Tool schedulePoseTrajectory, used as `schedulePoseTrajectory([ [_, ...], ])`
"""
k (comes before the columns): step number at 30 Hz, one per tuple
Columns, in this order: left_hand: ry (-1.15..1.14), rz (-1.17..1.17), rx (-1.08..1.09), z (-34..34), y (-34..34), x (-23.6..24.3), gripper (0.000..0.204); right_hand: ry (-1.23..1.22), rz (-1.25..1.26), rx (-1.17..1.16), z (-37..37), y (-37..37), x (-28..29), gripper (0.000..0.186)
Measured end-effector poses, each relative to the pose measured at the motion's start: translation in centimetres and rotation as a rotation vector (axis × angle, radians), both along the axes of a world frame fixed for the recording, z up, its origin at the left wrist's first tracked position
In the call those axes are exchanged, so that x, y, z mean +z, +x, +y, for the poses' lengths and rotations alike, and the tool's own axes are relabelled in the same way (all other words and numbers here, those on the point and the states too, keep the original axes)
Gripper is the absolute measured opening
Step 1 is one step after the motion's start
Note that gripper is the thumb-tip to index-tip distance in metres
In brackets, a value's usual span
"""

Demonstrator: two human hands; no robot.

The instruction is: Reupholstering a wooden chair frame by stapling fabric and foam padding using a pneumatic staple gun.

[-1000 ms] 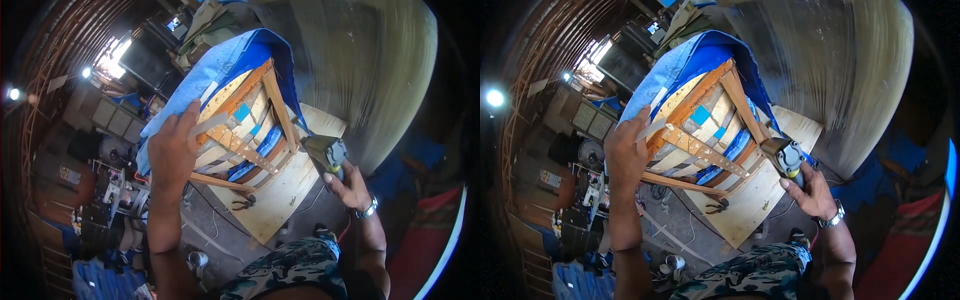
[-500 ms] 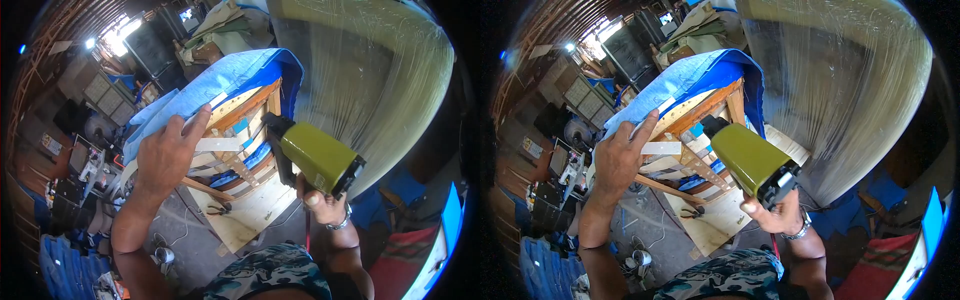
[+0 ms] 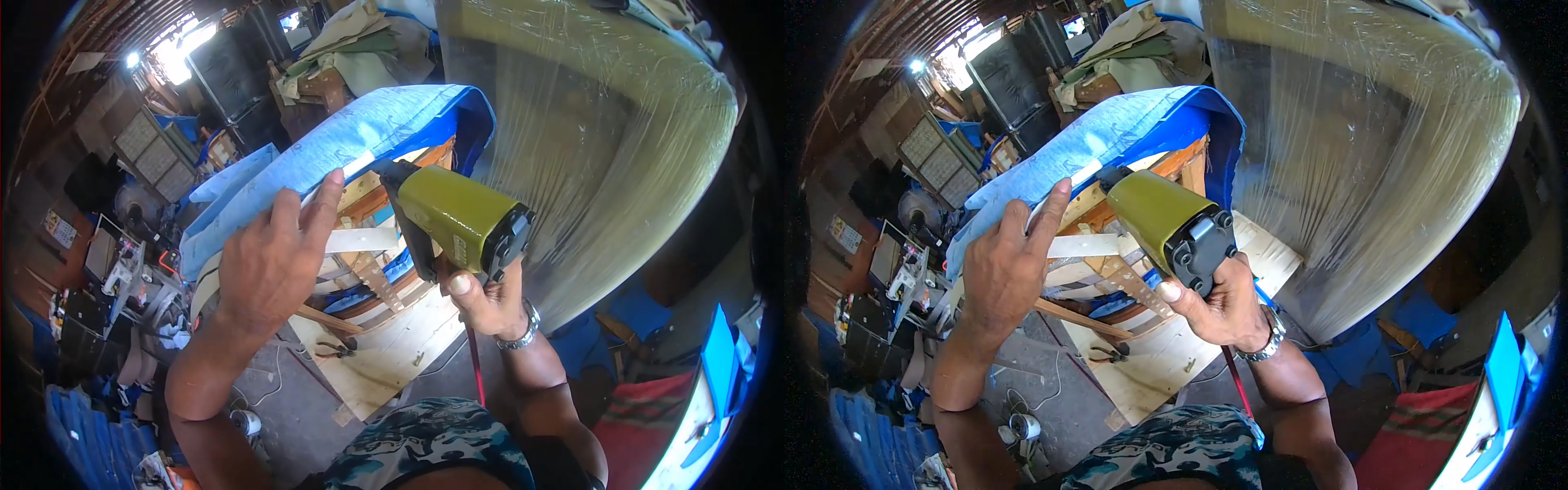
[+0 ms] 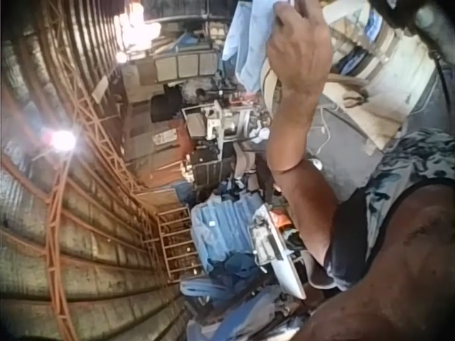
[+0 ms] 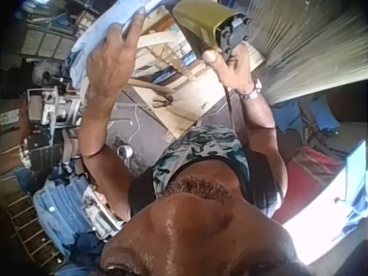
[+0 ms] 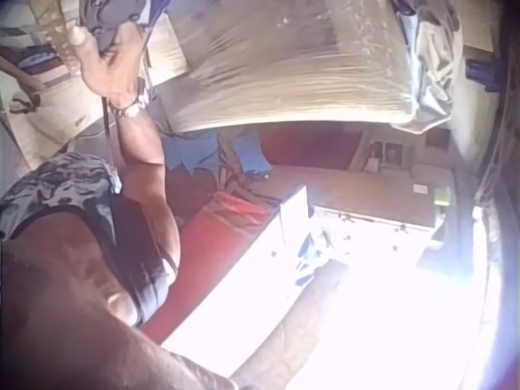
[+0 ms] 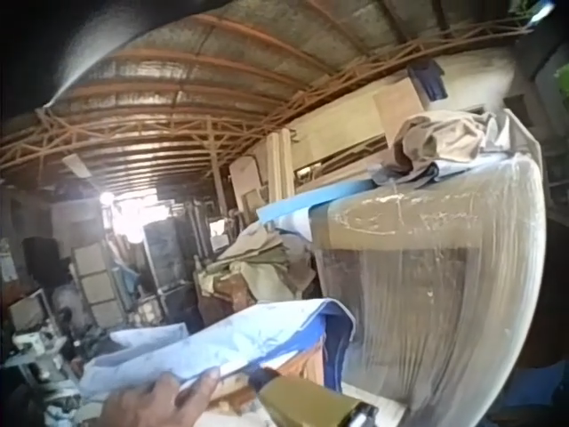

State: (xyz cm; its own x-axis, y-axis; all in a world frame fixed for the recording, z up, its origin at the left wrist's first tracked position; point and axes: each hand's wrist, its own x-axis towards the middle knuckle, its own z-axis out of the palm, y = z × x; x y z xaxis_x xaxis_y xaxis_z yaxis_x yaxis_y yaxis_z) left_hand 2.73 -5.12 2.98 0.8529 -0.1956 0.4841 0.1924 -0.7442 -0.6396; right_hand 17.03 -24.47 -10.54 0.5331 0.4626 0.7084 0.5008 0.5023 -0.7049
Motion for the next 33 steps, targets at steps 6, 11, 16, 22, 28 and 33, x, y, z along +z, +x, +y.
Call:
schedulePoseTrajectory([
  [6, 0.011, -0.039, -0.038, 0.3, -0.1, -0.1, 0.048, 0.012, 0.039, 0.028, 0.8, 0.0, -0.1, 0.046],
  [11, 0.023, -0.023, -0.012, 0.3, 0.0, -0.1, 0.048, 0.059, -0.031, 0.033, 1.3, 0.2, 0.1, 0.063],
  [16, 0.018, -0.041, -0.038, 0.5, 0.2, -0.2, 0.047, 0.014, -0.058, 0.010, 1.6, 0.6, -0.1, 0.061],
  [22, 0.039, -0.051, -0.033, 0.4, 0.1, 0.0, 0.044, 0.003, -0.030, -0.090, 2.0, -0.7, 1.4, 0.041],
  [28, 0.064, -0.065, -0.009, 0.3, 0.1, -0.2, 0.045, -0.039, 0.038, -0.152, 1.8, -1.8, 3.3, 0.024],
  [33, 0.020, -0.044, -0.018, 0.7, 0.3, 0.0, 0.051, -0.079, -0.111, -0.228, 1.9, -0.9, 3.0, 0.025],
])
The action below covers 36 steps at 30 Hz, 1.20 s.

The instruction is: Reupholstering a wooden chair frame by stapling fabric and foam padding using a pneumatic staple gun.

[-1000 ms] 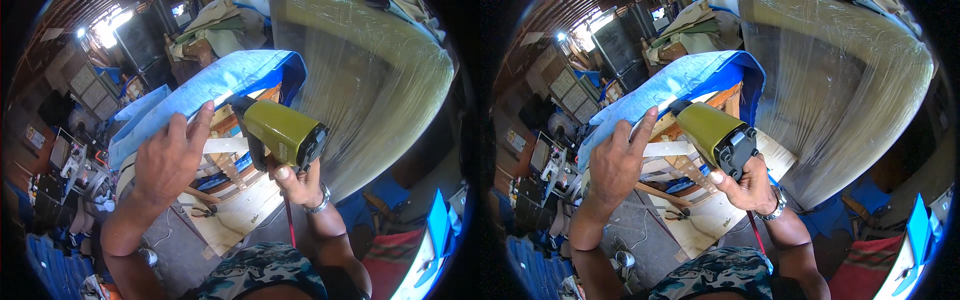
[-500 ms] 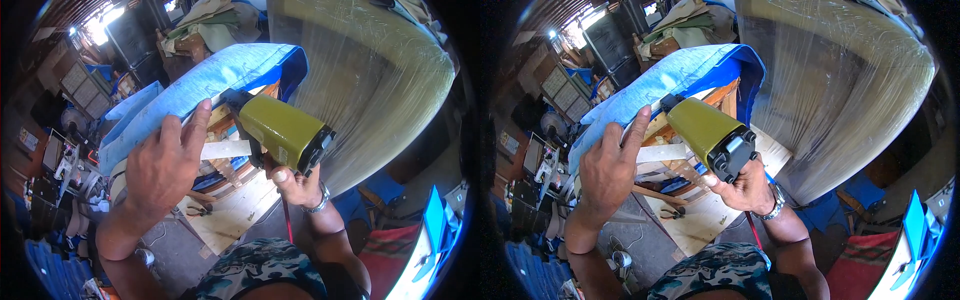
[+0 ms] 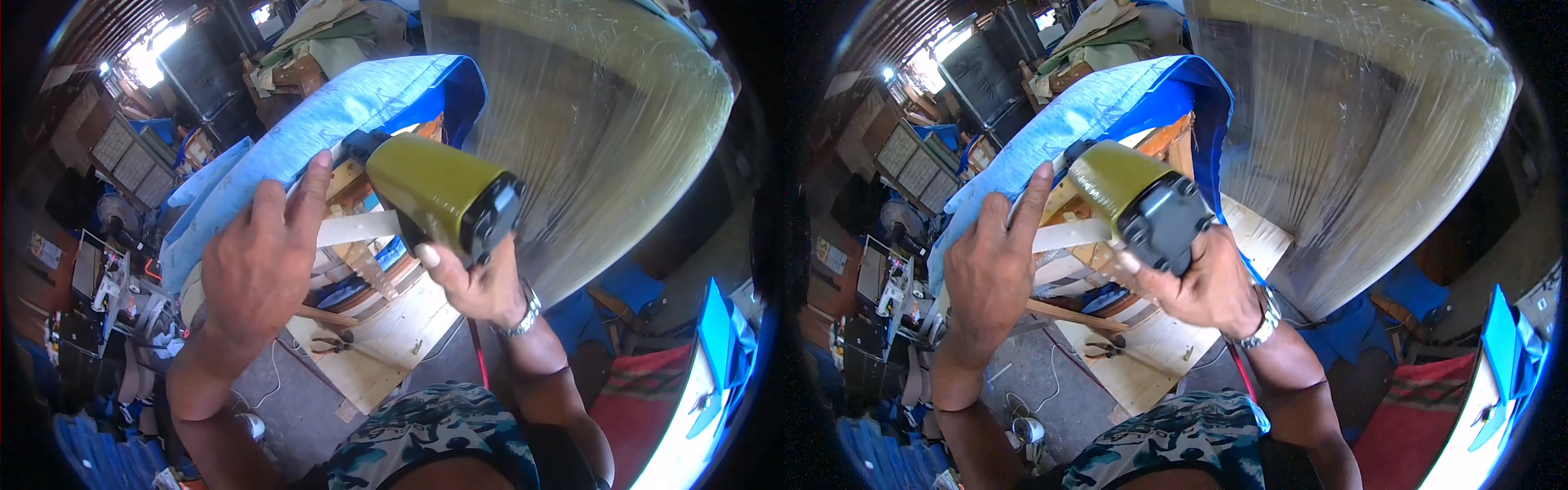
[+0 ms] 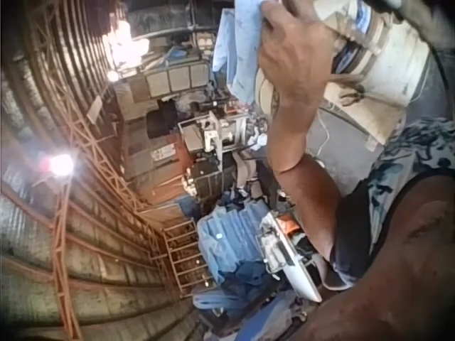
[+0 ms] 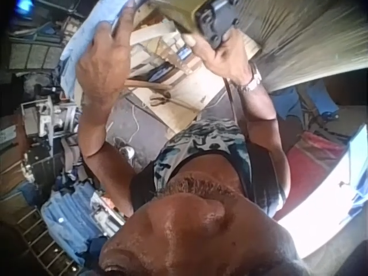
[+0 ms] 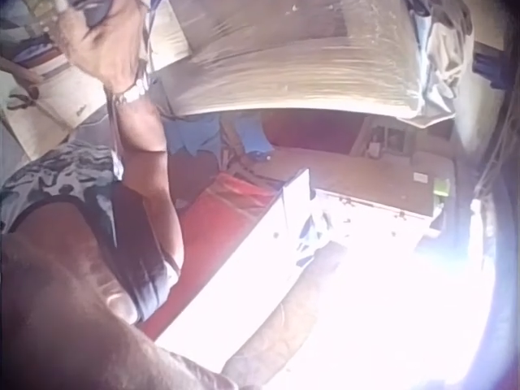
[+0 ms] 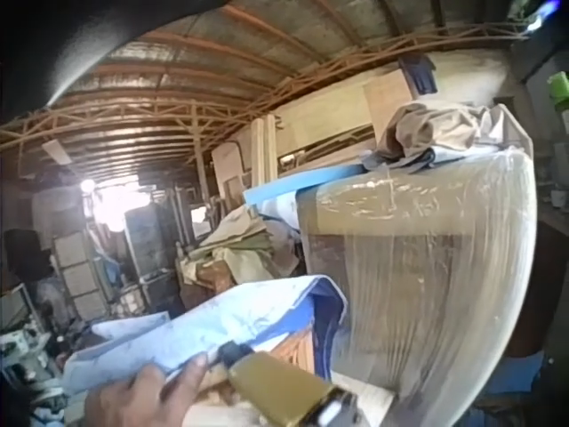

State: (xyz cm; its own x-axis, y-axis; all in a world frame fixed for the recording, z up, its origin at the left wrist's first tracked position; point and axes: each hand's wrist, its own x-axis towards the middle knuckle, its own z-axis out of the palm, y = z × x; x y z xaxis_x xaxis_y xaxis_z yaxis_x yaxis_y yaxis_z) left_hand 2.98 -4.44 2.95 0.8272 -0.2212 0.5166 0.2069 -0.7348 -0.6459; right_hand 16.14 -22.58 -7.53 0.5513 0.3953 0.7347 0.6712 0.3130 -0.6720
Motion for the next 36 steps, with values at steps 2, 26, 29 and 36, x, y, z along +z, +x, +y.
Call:
schedulePoseTrajectory([
  [2, -0.014, 0.017, -0.027, 0.0, 0.1, 0.0, 0.053, 0.009, 0.077, 0.011, -0.1, 0.1, -1.3, 0.027],
  [26, -0.028, 0.041, 0.039, 0.5, -4.6, -0.1, 0.059, 0.054, 0.066, 0.183, -3.1, -2.4, -4.4, 0.047],
  [29, -0.091, 0.034, 0.025, 0.9, -4.5, 0.0, 0.060, 0.041, 0.077, 0.207, -2.5, -2.7, -3.9, 0.040],
  [36, -0.071, -0.002, -0.013, 1.6, -4.2, -0.6, 0.059, 0.060, 0.064, 0.169, 0.3, -2.8, -3.3, 0.034],
])
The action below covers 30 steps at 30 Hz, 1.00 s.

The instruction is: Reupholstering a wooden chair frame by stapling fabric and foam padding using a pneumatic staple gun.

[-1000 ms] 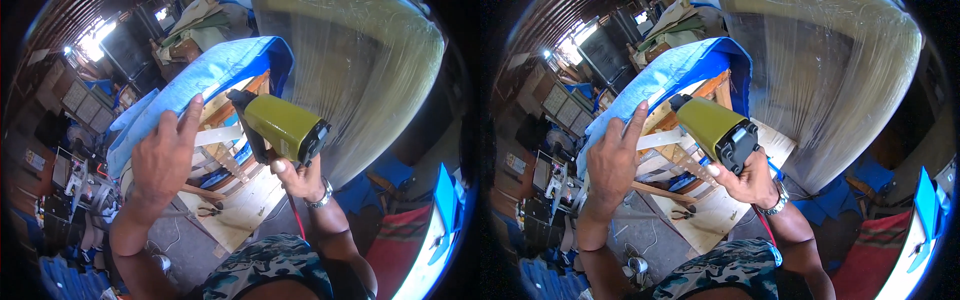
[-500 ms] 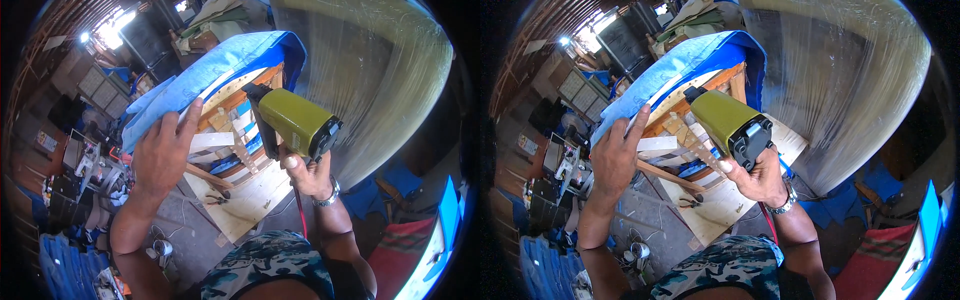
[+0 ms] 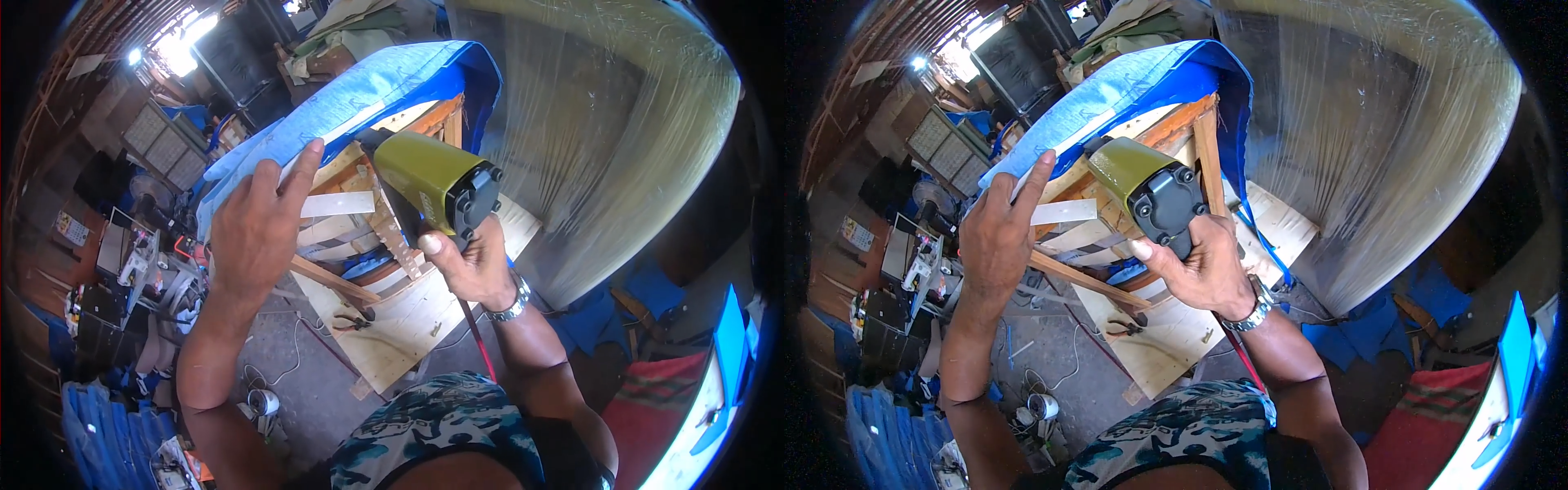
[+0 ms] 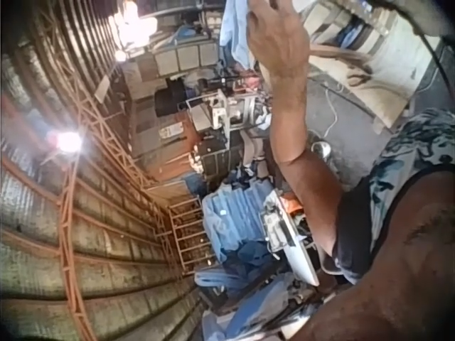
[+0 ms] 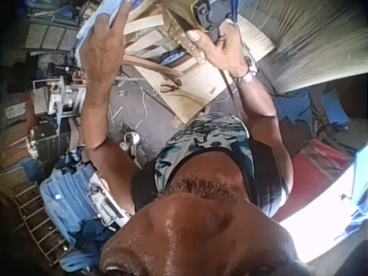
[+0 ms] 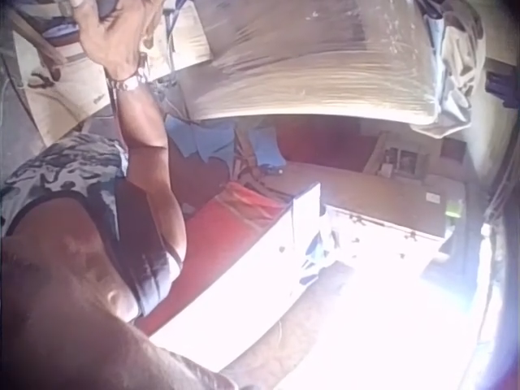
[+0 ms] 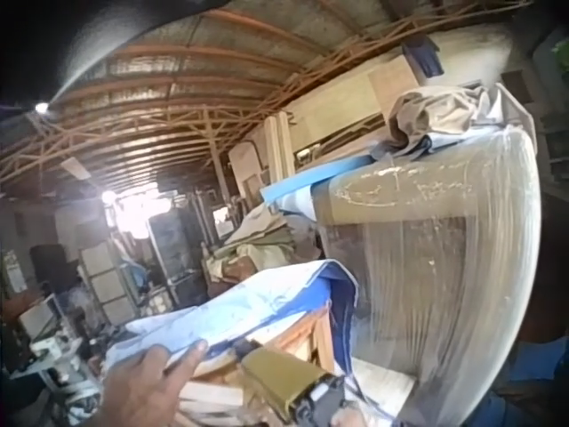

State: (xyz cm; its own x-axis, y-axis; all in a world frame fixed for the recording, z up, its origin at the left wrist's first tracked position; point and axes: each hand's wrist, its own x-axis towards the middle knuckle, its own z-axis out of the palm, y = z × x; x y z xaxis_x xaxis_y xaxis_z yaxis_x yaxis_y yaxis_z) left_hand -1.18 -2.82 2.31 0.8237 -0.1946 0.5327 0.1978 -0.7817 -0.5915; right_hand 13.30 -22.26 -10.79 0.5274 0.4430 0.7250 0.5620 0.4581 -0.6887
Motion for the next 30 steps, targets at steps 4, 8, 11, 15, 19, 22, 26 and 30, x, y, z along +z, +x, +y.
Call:
schedulePoseTrajectory([
  [4, 0.014, -0.014, -0.022, 0.5, 0.3, -0.3, 0.060, 0.021, 0.023, 0.022, 0.6, 0.2, -0.6, 0.038],
  [8, -0.007, -0.011, -0.048, 1.0, 0.3, -0.6, 0.061, 0.031, -0.015, -0.001, 1.3, 0.6, -0.7, 0.041],
  [11, -0.001, -0.023, -0.053, 1.1, 0.4, -0.7, 0.061, 0.134, 0.014, -0.022, 2.2, 0.6, -0.6, 0.033],
  [15, 0.013, -0.023, -0.053, 1.0, 0.4, -0.5, 0.060, 0.117, 0.005, -0.057, 2.2, 0.5, -0.5, 0.032],
  [19, 0.015, -0.025, -0.046, 1.0, 0.3, -0.5, 0.059, 0.095, 0.050, -0.078, 2.2, 0.0, 0.0, 0.029],
  [22, 0.005, -0.022, -0.048, 1.1, 0.3, -0.5, 0.059, 0.104, 0.152, 0.000, 2.0, -0.3, 0.0, 0.029],
  [26, -0.003, -0.034, -0.071, 1.2, 0.3, -0.5, 0.059, 0.066, -0.009, -0.011, 1.9, 0.9, -1.1, 0.061],
  [30, -0.019, -0.027, -0.087, 1.0, 0.3, -0.3, 0.059, 0.083, 0.027, 0.028, 1.8, 1.1, -1.1, 0.056],
])
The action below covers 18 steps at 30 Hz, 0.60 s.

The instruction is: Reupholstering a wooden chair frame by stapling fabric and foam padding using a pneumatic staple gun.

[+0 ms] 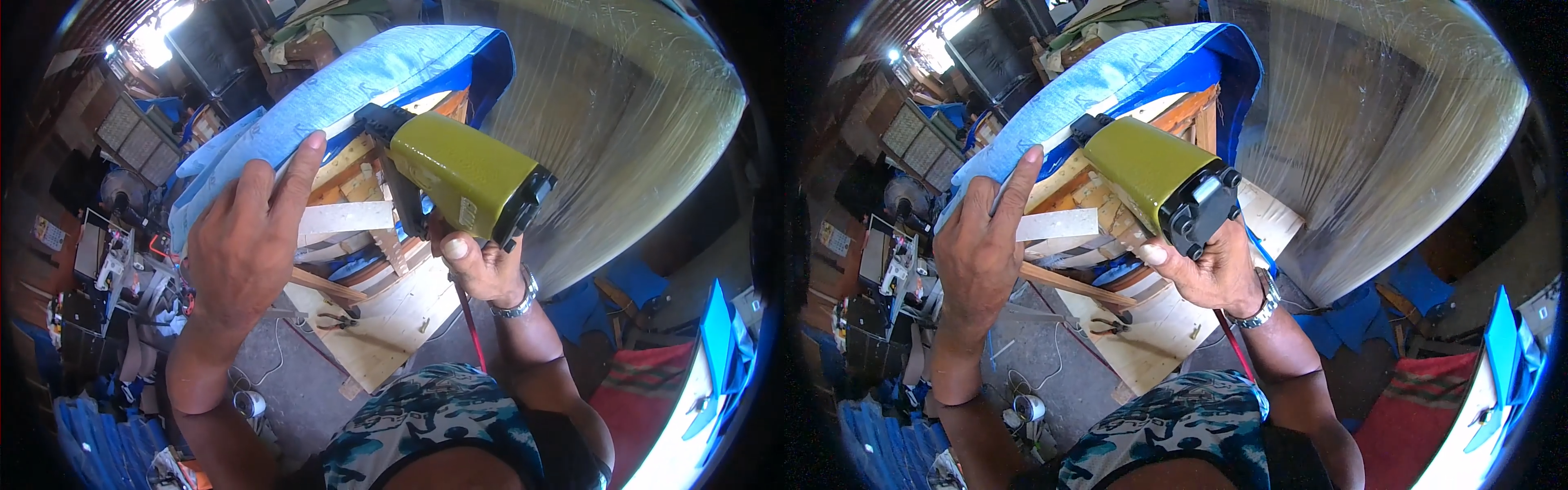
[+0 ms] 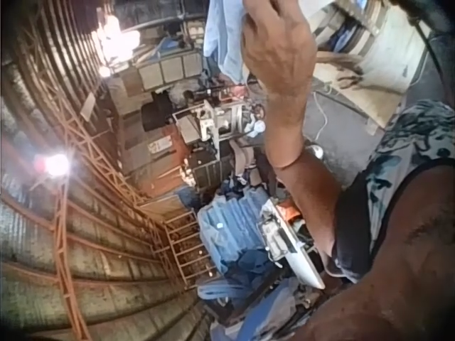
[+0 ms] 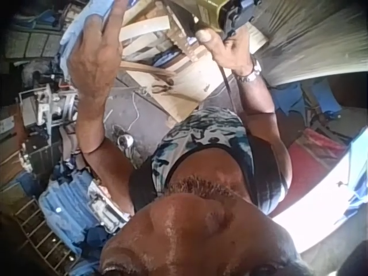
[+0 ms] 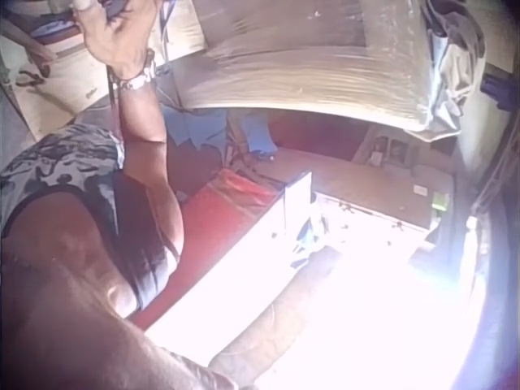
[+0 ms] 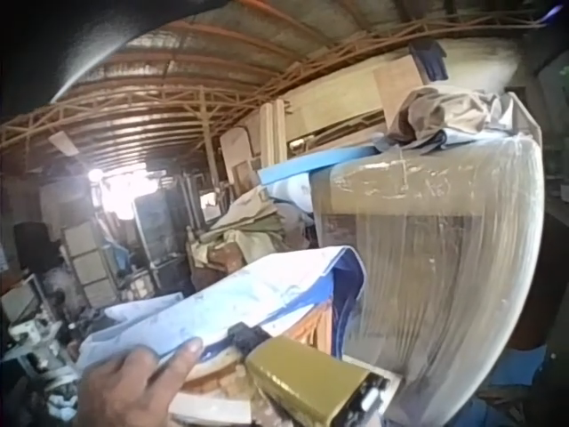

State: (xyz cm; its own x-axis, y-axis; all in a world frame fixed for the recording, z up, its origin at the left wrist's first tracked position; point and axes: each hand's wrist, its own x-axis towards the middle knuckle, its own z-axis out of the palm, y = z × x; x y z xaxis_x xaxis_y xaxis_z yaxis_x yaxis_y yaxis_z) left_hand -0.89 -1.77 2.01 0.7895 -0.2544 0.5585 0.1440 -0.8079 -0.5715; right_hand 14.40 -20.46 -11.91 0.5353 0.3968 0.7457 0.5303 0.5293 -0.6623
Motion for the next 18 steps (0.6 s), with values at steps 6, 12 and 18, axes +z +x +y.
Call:
schedulePoseTrajectory([
  [6, -0.067, 0.035, -0.014, 0.2, -0.2, -0.2, 0.080, -0.068, -0.093, -0.119, -0.1, -1.1, 1.6, 0.044],
  [12, 0.004, 0.042, 0.055, -0.2, 0.1, -0.4, 0.077, -0.153, -0.165, -0.209, 0.1, -1.6, 3.0, 0.041],
  [18, -0.042, 0.015, 0.063, -1.1, 0.3, -0.2, 0.065, -0.014, 0.085, -0.053, -1.0, -1.6, -0.7, 0.043],
])
